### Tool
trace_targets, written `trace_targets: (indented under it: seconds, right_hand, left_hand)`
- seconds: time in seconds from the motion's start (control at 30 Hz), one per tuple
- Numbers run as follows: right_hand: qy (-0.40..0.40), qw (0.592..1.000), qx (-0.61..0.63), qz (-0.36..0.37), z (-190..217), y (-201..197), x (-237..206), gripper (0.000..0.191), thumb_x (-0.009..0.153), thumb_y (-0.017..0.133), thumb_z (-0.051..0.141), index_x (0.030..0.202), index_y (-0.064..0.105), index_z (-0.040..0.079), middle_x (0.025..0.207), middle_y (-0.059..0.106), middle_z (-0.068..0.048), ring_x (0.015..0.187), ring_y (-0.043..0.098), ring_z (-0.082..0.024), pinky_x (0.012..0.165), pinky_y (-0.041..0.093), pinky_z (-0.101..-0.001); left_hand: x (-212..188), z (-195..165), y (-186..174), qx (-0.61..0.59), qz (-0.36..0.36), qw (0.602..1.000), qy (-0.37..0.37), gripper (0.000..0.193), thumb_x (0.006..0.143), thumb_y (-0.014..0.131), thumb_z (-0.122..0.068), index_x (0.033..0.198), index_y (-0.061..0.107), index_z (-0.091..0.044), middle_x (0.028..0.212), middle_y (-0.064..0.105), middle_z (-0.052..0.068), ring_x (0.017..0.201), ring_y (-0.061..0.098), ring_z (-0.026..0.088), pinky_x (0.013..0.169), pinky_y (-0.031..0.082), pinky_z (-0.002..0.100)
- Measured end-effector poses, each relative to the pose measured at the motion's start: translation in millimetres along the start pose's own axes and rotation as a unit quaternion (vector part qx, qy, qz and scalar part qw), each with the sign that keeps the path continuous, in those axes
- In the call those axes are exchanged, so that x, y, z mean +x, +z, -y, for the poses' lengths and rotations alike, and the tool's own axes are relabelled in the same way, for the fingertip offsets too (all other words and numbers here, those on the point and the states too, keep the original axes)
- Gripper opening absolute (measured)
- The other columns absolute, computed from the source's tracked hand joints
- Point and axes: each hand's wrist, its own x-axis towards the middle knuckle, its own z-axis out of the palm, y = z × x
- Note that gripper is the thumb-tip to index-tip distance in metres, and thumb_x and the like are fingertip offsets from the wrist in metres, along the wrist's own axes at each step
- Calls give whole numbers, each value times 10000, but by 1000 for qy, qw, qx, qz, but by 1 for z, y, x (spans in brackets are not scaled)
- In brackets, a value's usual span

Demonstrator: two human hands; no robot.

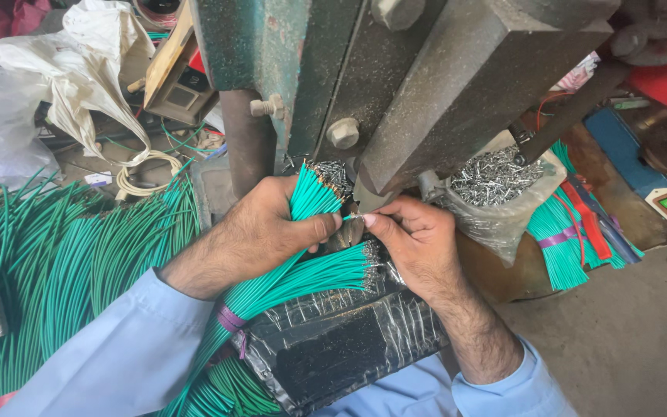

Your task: The person holds a bundle of green insulated wires in one hand and, one at a time, fits a metal terminal onto a stripped wire end, places it under a bench-mounted crimping press, and operates the press to crimp the terminal onto the wire, repeating the cycle continuously.

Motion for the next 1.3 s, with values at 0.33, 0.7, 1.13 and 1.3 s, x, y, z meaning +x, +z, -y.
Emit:
trace_targets:
  seconds: [0.33,0.7,1.13,1.3]
  right_hand:
    - [-11,1000,-25,-9,-4,-1,1,98,961,732,62,1021,741,-16,923,755,-31,872,678,-52,783,566,-207]
    - [-5,1000,-22,-10,-2,0,-1,98,960,735,70,1013,739,-13,903,757,-33,853,682,-49,767,569,-202]
    - [-8,1000,-29,-8,-2,-1,-3,107,962,738,80,1018,738,-12,895,747,-29,842,674,-46,754,563,-199]
    - [-12,1000,-17,-2,-1,0,-4,105,967,724,67,1034,734,-13,931,760,-38,879,695,-57,791,579,-207]
  left_hand:
    - [1,1,-1,1,8,1000,15,180,887,706,-186,955,754,-26,730,736,24,673,679,88,620,569,291]
    - [0,0,0,5,12,1000,13,164,892,705,-171,916,747,-14,707,716,34,664,669,94,615,561,293]
    - [-2,1,1,4,11,1000,23,157,891,702,-159,941,748,-18,722,717,30,676,666,90,634,568,292]
    - [-2,1,1,10,4,1000,13,166,880,705,-166,950,752,-23,729,731,27,681,678,89,643,574,291]
